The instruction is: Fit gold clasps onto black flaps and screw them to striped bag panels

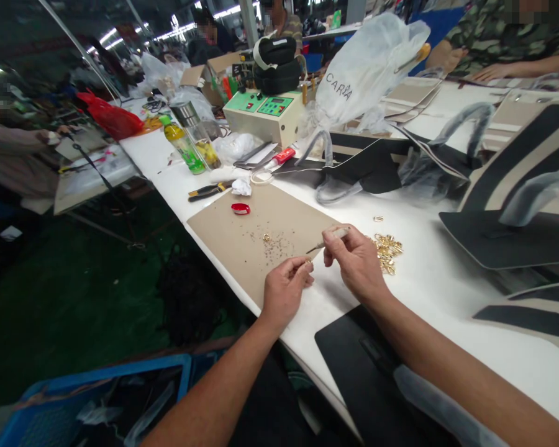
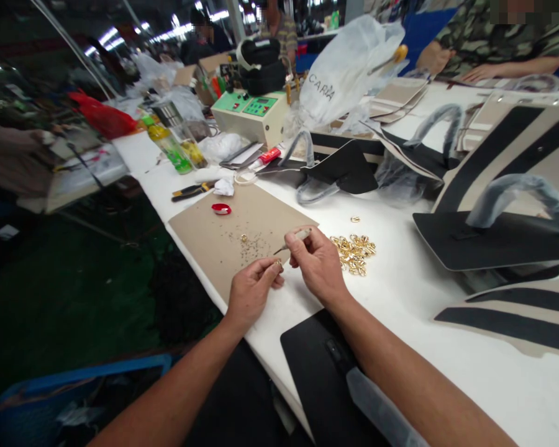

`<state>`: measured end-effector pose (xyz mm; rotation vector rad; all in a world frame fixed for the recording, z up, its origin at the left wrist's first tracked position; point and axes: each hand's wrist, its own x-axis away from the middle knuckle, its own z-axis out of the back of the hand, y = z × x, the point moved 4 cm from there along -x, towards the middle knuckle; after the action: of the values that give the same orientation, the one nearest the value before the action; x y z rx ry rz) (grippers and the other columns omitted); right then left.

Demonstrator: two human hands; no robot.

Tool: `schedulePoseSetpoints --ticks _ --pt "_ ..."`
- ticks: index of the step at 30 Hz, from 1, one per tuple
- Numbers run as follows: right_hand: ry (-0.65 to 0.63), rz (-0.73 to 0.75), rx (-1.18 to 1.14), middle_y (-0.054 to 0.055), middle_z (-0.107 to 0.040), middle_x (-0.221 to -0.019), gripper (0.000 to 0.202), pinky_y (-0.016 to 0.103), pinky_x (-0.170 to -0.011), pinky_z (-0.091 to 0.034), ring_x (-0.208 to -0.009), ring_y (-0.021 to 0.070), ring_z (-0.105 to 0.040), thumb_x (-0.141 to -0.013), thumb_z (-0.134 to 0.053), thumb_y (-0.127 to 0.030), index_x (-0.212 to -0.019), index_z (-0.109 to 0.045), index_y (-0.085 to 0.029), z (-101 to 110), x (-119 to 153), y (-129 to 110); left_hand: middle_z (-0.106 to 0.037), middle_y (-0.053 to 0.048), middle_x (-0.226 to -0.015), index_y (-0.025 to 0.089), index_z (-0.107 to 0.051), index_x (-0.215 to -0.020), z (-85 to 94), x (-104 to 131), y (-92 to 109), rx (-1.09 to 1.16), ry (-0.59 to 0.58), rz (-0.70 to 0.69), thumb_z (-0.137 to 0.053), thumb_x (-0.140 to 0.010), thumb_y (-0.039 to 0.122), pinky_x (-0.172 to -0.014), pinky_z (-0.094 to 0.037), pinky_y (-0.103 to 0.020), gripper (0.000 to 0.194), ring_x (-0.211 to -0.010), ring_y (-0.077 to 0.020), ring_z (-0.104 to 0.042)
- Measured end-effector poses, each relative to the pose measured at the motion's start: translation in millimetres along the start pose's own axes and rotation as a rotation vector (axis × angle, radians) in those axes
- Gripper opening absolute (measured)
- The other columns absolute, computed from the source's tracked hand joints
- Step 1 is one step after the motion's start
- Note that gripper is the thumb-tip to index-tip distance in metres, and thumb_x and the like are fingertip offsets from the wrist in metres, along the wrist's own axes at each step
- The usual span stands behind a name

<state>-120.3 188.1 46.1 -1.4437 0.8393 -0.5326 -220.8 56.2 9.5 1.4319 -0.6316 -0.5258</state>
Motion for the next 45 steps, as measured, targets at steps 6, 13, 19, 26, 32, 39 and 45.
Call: schedulePoseSetpoints --ticks 6,13,19,26,32,39,45 --pt "0.039 0.098 0.195 -0.005 -0.056 -0.061 0.027 0.029 -0.059 -0.040 -0.055 0.0132 -0.050 -0.100 -0.062 -0.048 -0.088 -0.063 -0.023 3.0 1.5 -6.9 -0.075 -0.002 -0.076 0.016 -0.077 -0.099 -0.3 -0.1 -4.0 -0.057 -0.013 -0.068 -0.073 -0.091 0.038 -0.065 -0.058 -0.024 0.023 -0.065 -0.0136 -0.070" --pt "-0.014 0.117 0.288 -0.004 -0.056 -0.066 0.028 0.030 -0.062 -0.039 -0.060 0.0136 -0.050 -0.100 -0.061 -0.047 -0.087 -0.063 -0.022 3.6 -0.3 -2.4 -0.076 -0.002 -0.080 0.018 -0.077 -0.099 -0.8 0.8 -4.0 -0.109 -0.020 -0.122 -0.074 -0.091 0.036 -0.065 -0.058 -0.024 0.021 -0.065 -0.0132 -0.071" --pt "-0.026 0.137 0.345 -0.005 -0.054 -0.063 0.031 0.030 -0.062 -0.038 -0.059 0.0134 -0.050 -0.100 -0.060 -0.046 -0.082 -0.061 -0.022 2.6 -0.6 -3.3 -0.077 -0.003 -0.086 0.019 -0.077 -0.100 -0.8 0.0 -7.9 -0.151 -0.028 -0.154 -0.073 -0.092 0.037 -0.067 -0.059 -0.026 0.020 -0.067 -0.0138 -0.072" --pt "-0.032 0.123 0.335 -0.005 -0.055 -0.062 0.027 0.029 -0.060 -0.038 -0.058 0.0132 -0.051 -0.100 -0.061 -0.045 -0.086 -0.062 -0.022 3.0 -1.2 -1.8 -0.077 -0.002 -0.086 0.020 -0.078 -0.101 -1.7 0.5 -6.3 -0.178 -0.026 -0.184 -0.073 -0.093 0.035 -0.066 -0.059 -0.025 0.018 -0.067 -0.0133 -0.072" --pt "-0.026 0.132 0.363 -0.005 -0.055 -0.061 0.027 0.028 -0.059 -0.038 -0.057 0.0131 -0.051 -0.100 -0.061 -0.044 -0.085 -0.062 -0.022 2.8 -0.8 -2.1 -0.077 -0.003 -0.087 0.020 -0.078 -0.099 -1.8 0.7 -4.1 -0.187 -0.023 -0.186 -0.073 -0.092 0.035 -0.067 -0.058 -0.026 0.017 -0.068 -0.0135 -0.071" --pt "-0.047 0.154 0.384 -0.004 -0.056 -0.065 0.024 0.028 -0.058 -0.038 -0.057 0.0126 -0.051 -0.098 -0.060 -0.041 -0.084 -0.061 -0.022 0.2 -0.2 -4.7 -0.077 -0.004 -0.088 0.020 -0.077 -0.100 -2.6 0.6 -5.7 -0.198 -0.029 -0.175 -0.072 -0.092 0.035 -0.067 -0.059 -0.028 0.018 -0.069 -0.0146 -0.071" --pt "-0.071 0.193 0.478 0.000 -0.061 -0.075 0.027 0.030 -0.062 -0.037 -0.062 0.0134 -0.049 -0.097 -0.058 -0.040 -0.077 -0.055 -0.022 -0.6 -1.0 -6.3 -0.076 -0.005 -0.093 0.020 -0.077 -0.103 -3.5 2.3 -3.5 -0.283 -0.036 -0.217 -0.071 -0.092 0.029 -0.072 -0.060 -0.028 0.016 -0.076 -0.0160 -0.073"
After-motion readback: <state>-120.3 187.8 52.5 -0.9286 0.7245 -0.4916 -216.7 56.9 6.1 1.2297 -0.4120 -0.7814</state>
